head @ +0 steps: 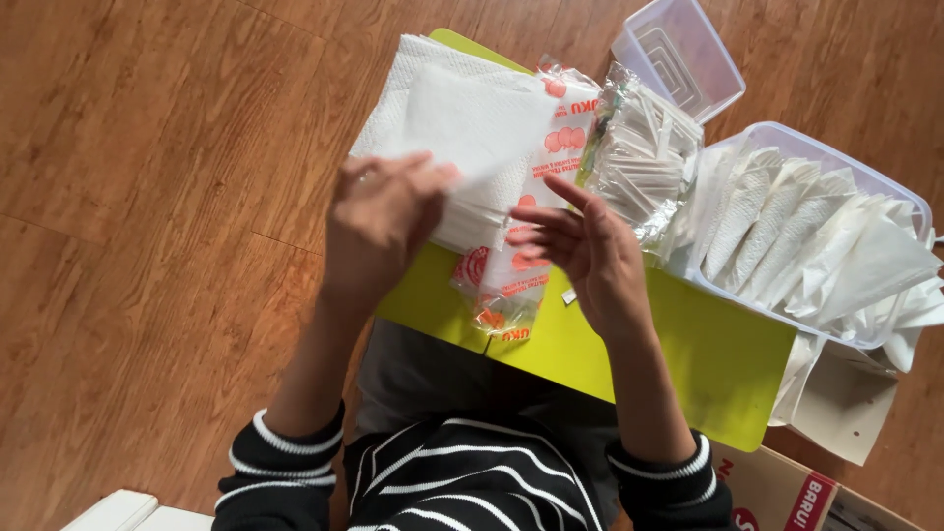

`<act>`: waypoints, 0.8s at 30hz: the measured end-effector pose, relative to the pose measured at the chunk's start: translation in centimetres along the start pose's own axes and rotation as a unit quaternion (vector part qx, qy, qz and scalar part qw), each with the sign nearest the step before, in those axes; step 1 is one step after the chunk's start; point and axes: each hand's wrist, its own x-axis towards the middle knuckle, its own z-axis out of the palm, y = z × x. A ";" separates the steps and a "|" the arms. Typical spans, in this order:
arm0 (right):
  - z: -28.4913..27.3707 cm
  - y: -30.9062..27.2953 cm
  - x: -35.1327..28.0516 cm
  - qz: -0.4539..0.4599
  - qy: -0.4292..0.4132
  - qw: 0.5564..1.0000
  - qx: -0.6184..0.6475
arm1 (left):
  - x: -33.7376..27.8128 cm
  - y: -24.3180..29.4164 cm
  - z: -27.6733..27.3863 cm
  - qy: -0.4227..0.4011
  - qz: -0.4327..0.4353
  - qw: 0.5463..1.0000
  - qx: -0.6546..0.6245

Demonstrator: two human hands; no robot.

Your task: Wrapping plastic spoons and forks in paper napkins and organizing them into a container.

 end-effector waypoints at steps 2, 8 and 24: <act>-0.8 1.1 0.9 0.019 -0.024 0.999 0.040 | 0.0 2.1 -0.3 -0.006 0.031 0.999 0.011; -2.2 3.2 1.6 -0.038 0.065 0.995 -0.069 | -1.2 6.1 0.5 -0.014 0.042 0.997 -0.062; -8.9 3.8 -9.9 -0.054 0.241 0.960 -0.132 | -4.5 10.1 6.3 -0.148 -0.508 0.601 -0.599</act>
